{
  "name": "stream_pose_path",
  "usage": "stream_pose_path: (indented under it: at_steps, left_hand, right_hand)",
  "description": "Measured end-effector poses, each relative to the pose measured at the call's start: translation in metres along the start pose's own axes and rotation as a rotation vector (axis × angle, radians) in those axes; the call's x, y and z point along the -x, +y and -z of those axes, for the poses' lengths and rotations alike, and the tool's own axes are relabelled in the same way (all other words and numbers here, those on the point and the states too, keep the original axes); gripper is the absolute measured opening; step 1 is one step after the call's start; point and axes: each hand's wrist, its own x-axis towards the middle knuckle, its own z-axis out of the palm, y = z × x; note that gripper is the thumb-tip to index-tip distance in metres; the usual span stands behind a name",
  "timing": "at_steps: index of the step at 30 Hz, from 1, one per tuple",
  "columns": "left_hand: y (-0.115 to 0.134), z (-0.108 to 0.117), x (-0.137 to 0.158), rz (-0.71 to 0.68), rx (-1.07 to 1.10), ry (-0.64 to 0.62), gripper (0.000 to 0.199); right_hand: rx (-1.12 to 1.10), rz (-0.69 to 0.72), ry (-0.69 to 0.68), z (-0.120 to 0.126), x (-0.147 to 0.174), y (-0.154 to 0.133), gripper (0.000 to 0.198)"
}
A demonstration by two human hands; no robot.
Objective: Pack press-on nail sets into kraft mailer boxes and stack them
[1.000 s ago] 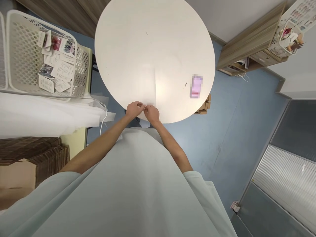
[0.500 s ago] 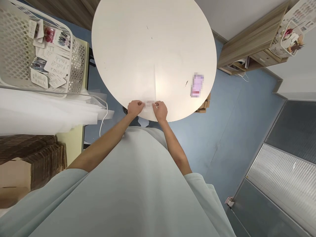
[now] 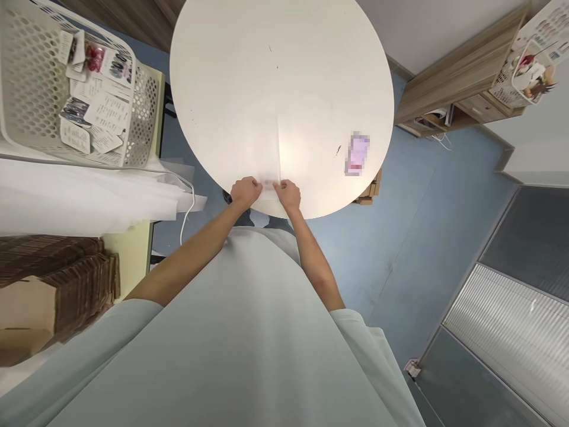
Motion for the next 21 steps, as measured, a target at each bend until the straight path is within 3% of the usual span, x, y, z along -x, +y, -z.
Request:
stream_pose_path:
  at_steps: [4,7,10,13,15,17,21]
  left_hand:
    - [-0.002,-0.003,-0.001,-0.029,-0.029,0.012,0.029]
    - [-0.007,-0.006,0.004,-0.1,-0.007,0.108,0.038]
    - [-0.01,-0.008,0.015,-0.374,0.006,0.215,0.049]
    - [-0.011,-0.009,0.025,-0.752,-0.066,0.148,0.064]
    - [-0.013,-0.012,0.027,-0.908,-0.127,0.074,0.075]
    - [-0.016,-0.016,0.026,-0.946,-0.168,0.029,0.082]
    - [-0.022,-0.021,0.021,-0.892,-0.213,0.014,0.096]
  right_hand:
    - [-0.007,-0.027,0.002,-0.001,0.0,-0.001,0.029]
    - [-0.005,-0.028,-0.002,-0.001,-0.001,-0.001,0.028]
    - [-0.014,-0.021,-0.002,-0.001,-0.002,0.0,0.028]
    - [-0.05,-0.025,-0.003,-0.001,-0.002,0.001,0.028]
    - [-0.073,-0.032,-0.004,-0.002,-0.004,0.001,0.026]
    - [-0.084,-0.033,-0.004,-0.001,-0.005,0.002,0.024]
    - [-0.109,-0.028,-0.031,-0.001,-0.006,0.005,0.029]
